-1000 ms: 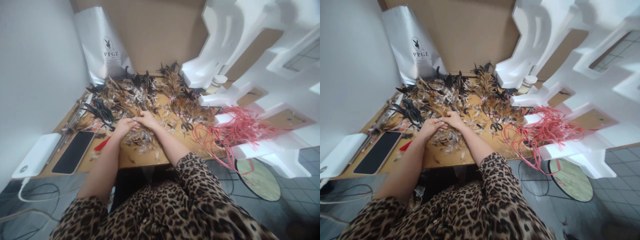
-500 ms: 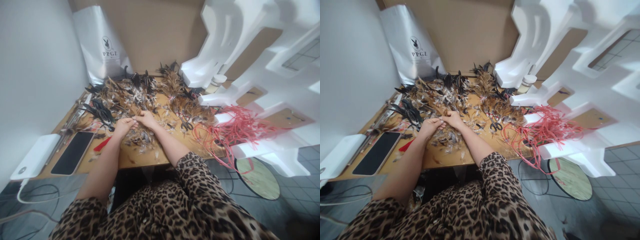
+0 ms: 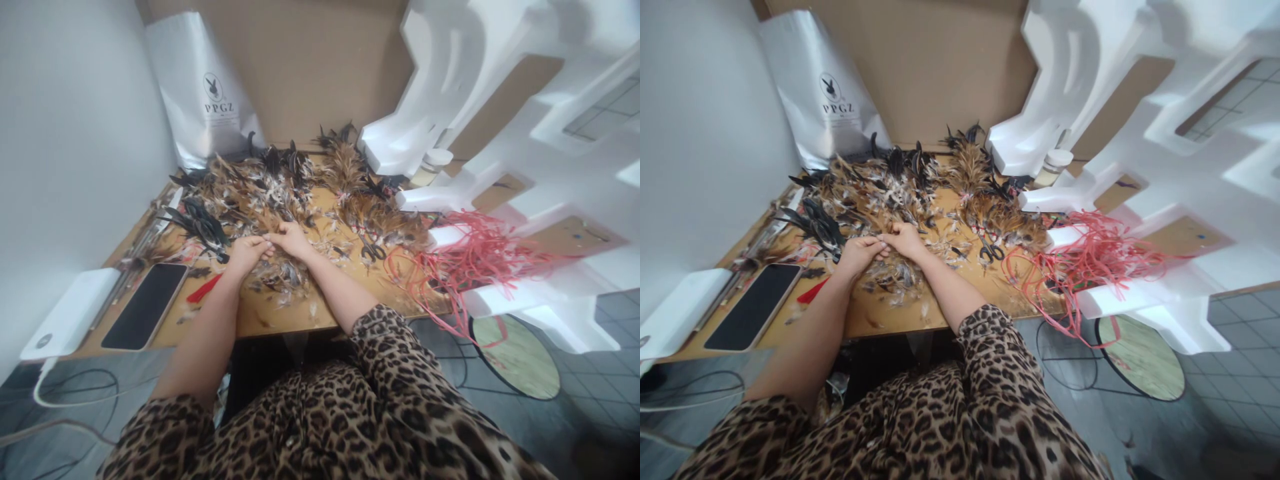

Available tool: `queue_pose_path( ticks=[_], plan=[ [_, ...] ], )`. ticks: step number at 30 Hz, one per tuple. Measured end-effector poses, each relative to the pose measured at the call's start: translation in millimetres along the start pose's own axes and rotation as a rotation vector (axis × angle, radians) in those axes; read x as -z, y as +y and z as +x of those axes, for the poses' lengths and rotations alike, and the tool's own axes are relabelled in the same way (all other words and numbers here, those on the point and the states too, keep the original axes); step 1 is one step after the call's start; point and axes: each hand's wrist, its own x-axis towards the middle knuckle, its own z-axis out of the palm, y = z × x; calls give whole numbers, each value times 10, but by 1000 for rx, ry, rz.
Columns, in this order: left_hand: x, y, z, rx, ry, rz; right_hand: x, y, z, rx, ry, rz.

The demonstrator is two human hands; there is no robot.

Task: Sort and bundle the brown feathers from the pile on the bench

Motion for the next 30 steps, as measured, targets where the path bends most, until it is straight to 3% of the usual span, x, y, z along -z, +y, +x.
queue_pose_path(
  ticks=[7,14,17,21,30],
  plan=[
    [3,39,-19,21,6,-92,-44,-16,-23,28,31,100],
    [92,114,8,59,147,-488,137,37,119,-129,278,401],
    [123,127,27,51,206,-601,184,141,174,-108,265,272],
    [135,132,41,45,239,-639,148,198,148,3,145,-81],
    [132,127,43,74,233,-667,89,-8,103,-60,1,-677]
  ],
)
